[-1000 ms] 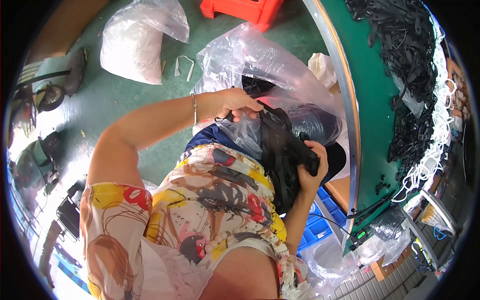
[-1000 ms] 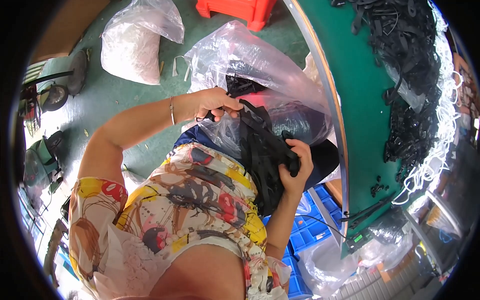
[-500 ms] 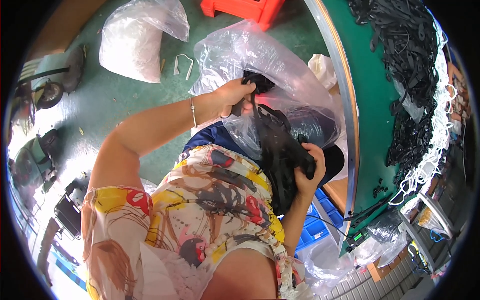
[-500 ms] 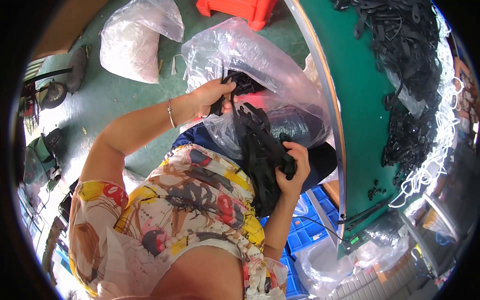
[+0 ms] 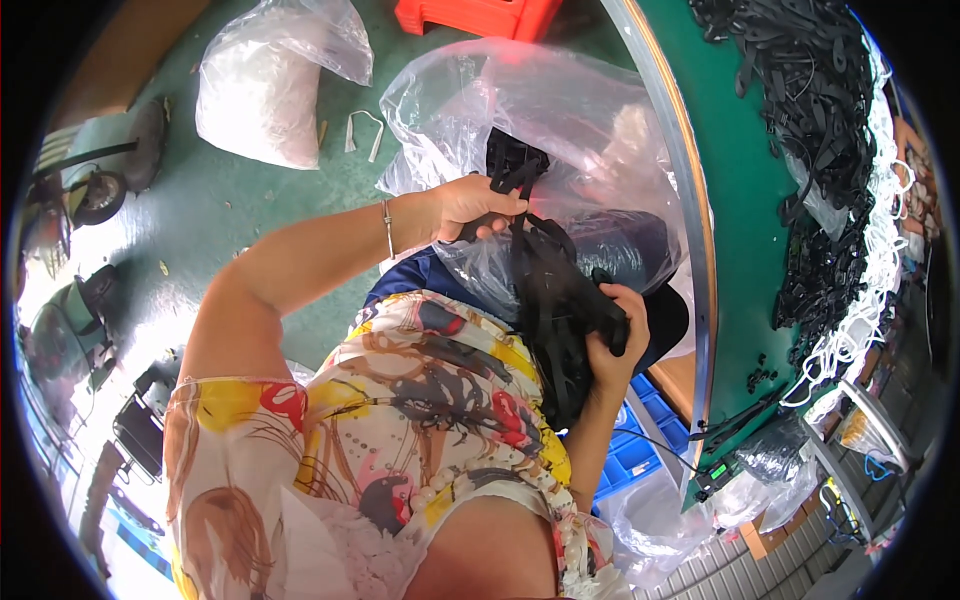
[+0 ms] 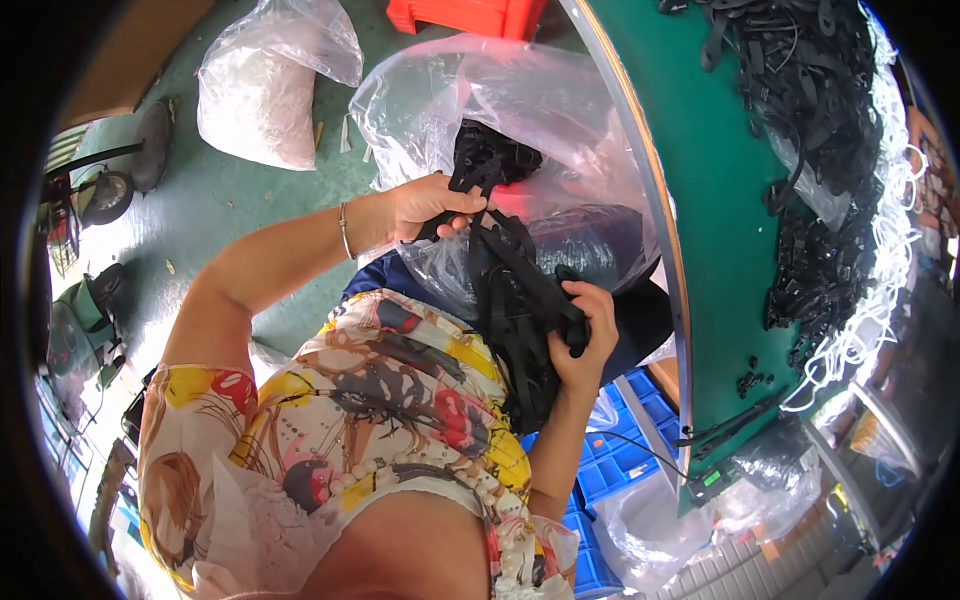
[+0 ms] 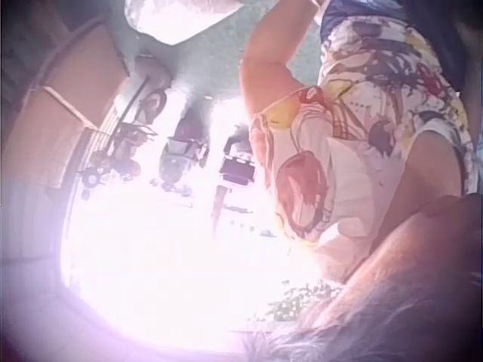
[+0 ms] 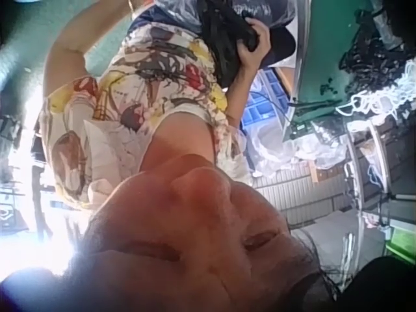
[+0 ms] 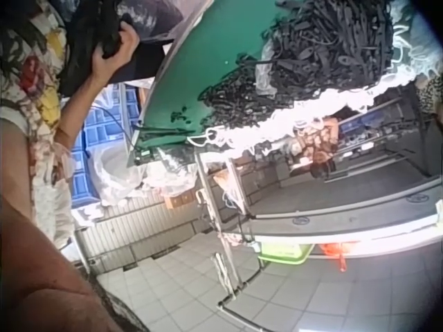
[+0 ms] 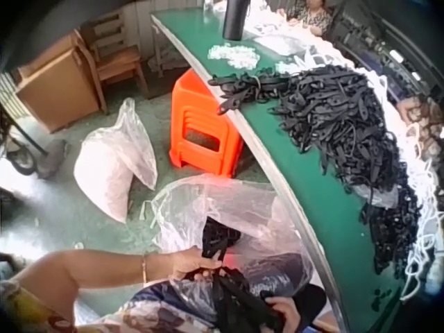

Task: Sorting and assembling black plastic toy components at a factory workbench.

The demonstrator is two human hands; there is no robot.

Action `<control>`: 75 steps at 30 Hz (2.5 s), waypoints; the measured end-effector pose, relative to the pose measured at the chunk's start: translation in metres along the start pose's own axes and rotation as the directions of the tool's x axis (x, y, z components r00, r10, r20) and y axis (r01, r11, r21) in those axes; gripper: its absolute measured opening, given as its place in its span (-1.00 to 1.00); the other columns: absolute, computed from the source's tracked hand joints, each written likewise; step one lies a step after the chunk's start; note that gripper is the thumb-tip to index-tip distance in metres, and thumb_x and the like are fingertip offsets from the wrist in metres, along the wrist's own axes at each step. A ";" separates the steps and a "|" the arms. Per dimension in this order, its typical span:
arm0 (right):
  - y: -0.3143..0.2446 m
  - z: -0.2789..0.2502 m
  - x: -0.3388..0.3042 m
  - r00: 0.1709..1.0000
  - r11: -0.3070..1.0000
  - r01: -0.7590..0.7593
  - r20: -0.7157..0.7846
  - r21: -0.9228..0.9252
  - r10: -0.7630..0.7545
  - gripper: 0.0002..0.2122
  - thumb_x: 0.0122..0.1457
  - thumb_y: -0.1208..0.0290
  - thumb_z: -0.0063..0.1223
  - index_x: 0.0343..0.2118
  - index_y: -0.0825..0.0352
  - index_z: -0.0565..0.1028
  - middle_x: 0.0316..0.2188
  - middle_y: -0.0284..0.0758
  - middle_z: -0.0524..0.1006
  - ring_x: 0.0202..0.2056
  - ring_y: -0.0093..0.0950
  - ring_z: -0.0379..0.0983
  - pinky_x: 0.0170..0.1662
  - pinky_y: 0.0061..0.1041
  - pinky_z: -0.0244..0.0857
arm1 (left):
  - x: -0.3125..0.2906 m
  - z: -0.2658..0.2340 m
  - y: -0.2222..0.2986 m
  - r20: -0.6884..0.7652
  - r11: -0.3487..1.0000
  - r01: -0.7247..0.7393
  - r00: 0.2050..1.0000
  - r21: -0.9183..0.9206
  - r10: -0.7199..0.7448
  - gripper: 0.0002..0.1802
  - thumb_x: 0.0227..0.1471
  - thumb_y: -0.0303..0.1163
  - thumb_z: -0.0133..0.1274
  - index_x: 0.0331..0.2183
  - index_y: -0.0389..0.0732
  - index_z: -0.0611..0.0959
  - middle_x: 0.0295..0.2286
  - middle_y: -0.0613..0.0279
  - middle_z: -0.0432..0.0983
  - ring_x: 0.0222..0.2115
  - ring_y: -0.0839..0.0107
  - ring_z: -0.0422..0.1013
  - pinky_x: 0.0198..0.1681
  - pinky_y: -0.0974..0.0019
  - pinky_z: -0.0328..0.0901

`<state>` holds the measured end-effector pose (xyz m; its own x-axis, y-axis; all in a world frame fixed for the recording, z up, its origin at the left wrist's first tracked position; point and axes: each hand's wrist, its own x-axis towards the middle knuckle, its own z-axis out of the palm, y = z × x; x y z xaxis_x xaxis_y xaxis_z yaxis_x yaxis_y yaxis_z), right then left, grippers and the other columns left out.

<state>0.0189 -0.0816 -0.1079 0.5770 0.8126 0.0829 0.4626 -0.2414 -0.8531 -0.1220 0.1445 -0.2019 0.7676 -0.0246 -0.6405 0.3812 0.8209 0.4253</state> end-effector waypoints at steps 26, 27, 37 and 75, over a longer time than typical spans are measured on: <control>-0.002 0.002 0.003 0.997 0.998 0.062 0.040 -0.018 -0.062 -0.75 -0.38 0.65 0.02 -0.51 0.37 0.34 -0.37 -0.20 0.48 -0.31 -0.25 0.37 -0.20 -0.41 0.23 | 0.019 0.000 0.000 -0.173 0.987 0.154 0.974 0.042 -0.145 -0.82 -0.06 -0.30 0.10 -0.39 -0.17 0.54 -0.50 0.34 0.42 -0.54 0.56 0.27 -0.64 0.46 0.12; -0.002 0.002 0.003 0.997 0.998 0.061 0.039 -0.017 -0.060 -0.75 -0.38 0.65 0.02 -0.51 0.37 0.34 -0.37 -0.20 0.48 -0.31 -0.25 0.37 -0.20 -0.41 0.23 | 0.016 -0.001 -0.001 -0.117 0.996 0.084 0.990 -0.012 -0.084 -0.82 -0.03 -0.29 0.08 -0.39 -0.18 0.52 -0.48 0.34 0.46 -0.52 0.57 0.31 -0.61 0.46 0.15; -0.002 0.003 0.002 0.999 1.000 0.013 0.029 -0.014 -0.013 -0.73 -0.40 0.66 -0.02 -0.49 0.39 0.36 -0.35 -0.19 0.48 -0.30 -0.27 0.38 -0.18 -0.43 0.23 | -0.029 0.010 0.006 -0.057 0.909 -0.296 0.954 -0.294 0.293 -0.86 0.13 -0.31 -0.13 -0.43 -0.13 0.39 -0.58 0.35 0.32 -0.43 0.44 0.34 -0.29 0.35 0.30; -0.026 0.003 0.005 0.924 0.922 0.360 0.194 -0.142 -0.330 -0.73 -0.41 0.63 0.05 -0.49 0.35 0.41 -0.36 -0.25 0.46 -0.33 -0.21 0.38 -0.29 -0.37 0.28 | -0.048 0.060 -0.009 -0.166 0.983 0.032 0.984 -0.182 -0.063 -0.83 -0.07 -0.33 0.13 -0.51 -0.12 0.46 -0.56 0.35 0.38 -0.75 0.65 0.07 -0.71 0.49 -0.03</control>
<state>0.0074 -0.0699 -0.0865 0.2497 0.9332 0.2586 0.7295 -0.0056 -0.6840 -0.1315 0.1044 -0.1362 0.6459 0.0190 -0.7632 0.3054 0.9098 0.2811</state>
